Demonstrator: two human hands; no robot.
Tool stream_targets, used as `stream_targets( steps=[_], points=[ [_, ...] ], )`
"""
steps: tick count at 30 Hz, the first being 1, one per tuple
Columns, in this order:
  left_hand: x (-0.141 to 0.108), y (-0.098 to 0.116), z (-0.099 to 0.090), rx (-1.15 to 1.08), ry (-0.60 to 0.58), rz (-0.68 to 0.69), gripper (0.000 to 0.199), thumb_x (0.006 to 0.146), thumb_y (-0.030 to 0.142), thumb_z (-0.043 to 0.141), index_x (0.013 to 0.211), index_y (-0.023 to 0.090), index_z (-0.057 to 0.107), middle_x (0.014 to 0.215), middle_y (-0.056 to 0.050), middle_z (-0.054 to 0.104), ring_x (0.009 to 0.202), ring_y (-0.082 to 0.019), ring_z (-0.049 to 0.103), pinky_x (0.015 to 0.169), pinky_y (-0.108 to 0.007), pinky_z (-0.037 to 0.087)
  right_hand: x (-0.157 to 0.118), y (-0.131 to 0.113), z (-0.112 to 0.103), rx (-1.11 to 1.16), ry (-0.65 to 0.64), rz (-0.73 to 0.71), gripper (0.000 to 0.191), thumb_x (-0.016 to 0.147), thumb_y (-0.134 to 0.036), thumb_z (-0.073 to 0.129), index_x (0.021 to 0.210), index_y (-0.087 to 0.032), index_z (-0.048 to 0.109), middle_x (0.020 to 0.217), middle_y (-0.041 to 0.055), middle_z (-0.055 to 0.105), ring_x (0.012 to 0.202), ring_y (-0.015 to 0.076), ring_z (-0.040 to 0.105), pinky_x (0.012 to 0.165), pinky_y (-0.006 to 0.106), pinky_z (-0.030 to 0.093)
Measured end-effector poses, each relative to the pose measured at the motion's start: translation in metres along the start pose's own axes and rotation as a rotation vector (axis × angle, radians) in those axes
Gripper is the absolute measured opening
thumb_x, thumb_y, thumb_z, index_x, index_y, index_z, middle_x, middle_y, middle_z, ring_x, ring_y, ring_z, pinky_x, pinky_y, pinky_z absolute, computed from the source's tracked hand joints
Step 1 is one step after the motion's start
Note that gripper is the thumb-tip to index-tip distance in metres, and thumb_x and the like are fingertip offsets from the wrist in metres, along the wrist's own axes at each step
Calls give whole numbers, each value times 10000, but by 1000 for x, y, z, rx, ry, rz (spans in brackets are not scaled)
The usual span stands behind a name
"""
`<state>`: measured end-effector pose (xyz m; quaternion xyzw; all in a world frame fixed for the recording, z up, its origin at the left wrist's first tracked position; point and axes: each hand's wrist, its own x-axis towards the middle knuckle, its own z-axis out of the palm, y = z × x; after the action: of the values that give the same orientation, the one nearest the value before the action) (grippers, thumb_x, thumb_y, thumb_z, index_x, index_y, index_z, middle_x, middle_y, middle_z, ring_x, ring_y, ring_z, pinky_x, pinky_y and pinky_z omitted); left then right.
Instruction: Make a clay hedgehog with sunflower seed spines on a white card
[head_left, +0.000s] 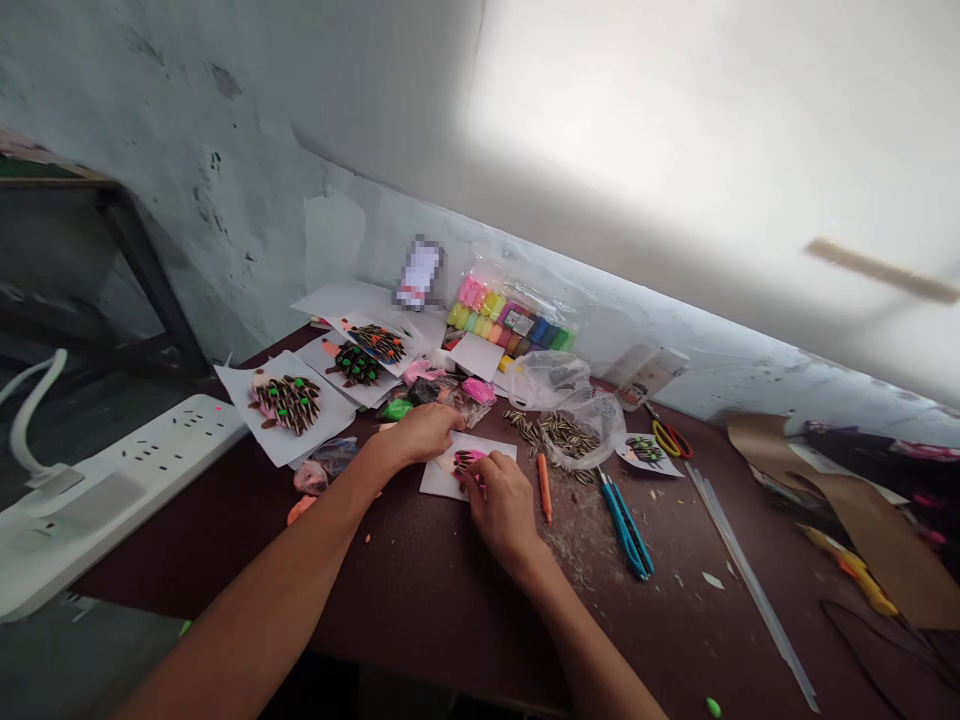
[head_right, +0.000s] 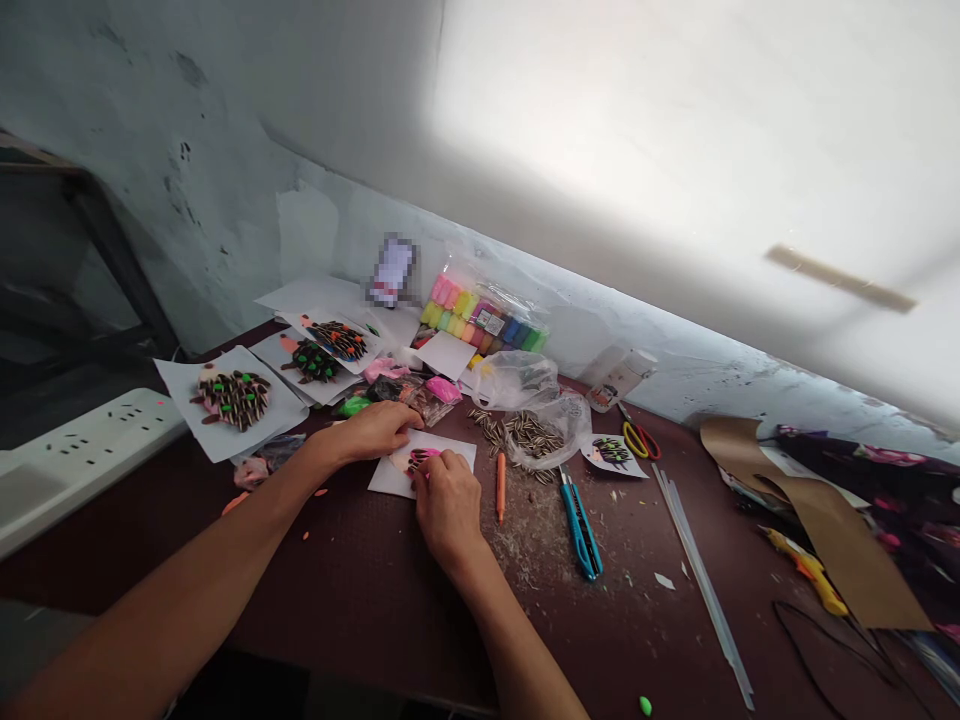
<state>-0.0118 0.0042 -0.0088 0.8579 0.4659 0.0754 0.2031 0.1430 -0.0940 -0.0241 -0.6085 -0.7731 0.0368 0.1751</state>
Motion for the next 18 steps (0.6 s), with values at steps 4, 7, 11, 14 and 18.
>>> stream_targets(
  steps=[4, 7, 11, 14, 18],
  points=[
    [0, 0, 1, 0, 6, -2, 421, 761, 57, 523, 1120, 182, 703, 1010, -84, 733, 988, -226, 661, 851, -264, 470, 0, -2, -1, -50, -22, -11, 136, 920, -169, 565, 813, -189, 648, 903, 57, 655, 865, 193, 575, 739, 278, 368],
    [1, -1, 2, 4, 12, 2, 419, 757, 58, 529, 1115, 186, 705, 985, -79, 736, 970, -224, 664, 843, -263, 470, 0, -2, -1, -87, -23, -20, 132, 924, -173, 558, 826, -191, 645, 896, 55, 651, 855, 190, 567, 719, 278, 354],
    [1, -2, 3, 0, 19, 1, 412, 749, 55, 531, 1091, 194, 713, 953, -71, 737, 938, -220, 669, 821, -260, 471, -1, -2, 1, -123, -32, -21, 123, 930, -181, 551, 846, -189, 640, 900, 56, 648, 849, 188, 561, 700, 280, 340],
    [1, -2, 2, -7, 17, 5, 407, 746, 55, 535, 1086, 186, 716, 945, -77, 737, 935, -225, 668, 814, -264, 470, 0, -3, 0, -137, -48, -16, 127, 934, -183, 546, 845, -187, 637, 903, 58, 650, 850, 188, 561, 698, 281, 337],
    [2, -2, 2, -7, 9, 5, 407, 742, 63, 540, 1087, 191, 714, 938, -72, 738, 928, -221, 668, 801, -260, 470, 0, -5, -1, -138, -57, -1, 137, 938, -188, 542, 844, -182, 642, 899, 60, 656, 842, 186, 568, 698, 279, 341]
  ],
)
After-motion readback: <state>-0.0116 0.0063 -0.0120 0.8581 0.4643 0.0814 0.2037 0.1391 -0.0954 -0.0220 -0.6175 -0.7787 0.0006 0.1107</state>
